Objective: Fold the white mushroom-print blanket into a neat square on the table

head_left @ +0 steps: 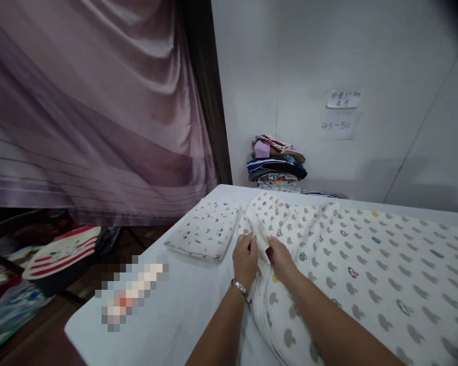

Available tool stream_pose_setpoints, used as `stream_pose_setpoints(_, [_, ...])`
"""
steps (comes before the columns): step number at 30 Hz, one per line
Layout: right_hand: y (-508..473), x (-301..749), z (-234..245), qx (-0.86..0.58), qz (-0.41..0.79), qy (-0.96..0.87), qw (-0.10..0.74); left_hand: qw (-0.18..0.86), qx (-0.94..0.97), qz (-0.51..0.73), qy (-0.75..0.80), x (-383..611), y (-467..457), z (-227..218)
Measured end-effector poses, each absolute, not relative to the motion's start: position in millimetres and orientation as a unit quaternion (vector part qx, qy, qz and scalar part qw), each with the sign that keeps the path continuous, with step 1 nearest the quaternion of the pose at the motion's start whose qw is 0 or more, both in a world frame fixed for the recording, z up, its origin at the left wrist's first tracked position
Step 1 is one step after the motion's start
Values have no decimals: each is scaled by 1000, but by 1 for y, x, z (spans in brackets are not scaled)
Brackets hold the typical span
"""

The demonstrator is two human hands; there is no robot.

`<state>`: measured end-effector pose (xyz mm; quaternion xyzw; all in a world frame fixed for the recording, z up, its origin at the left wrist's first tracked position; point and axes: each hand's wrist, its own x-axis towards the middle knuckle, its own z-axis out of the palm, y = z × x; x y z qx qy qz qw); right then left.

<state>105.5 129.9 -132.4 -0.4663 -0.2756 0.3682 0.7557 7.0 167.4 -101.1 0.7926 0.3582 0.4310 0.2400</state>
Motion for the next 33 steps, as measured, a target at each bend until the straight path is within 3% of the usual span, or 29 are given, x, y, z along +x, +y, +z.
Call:
stream_pose_setpoints(5, [135,108,-139,-448,411,-233,759,187,864,341,321,12,161,-109])
stream_pose_setpoints(17, [129,105,-131,-442,422,-275,742,168,868,347,312,12,162,-116])
stream_pose_setpoints(27, [132,105,-132,-445,428,-316,721,229,844,371,311,12,158,-107])
stream_pose_setpoints(33, [128,104,-125,-462,412,-329,713,322,797,412,301,13,161,-110])
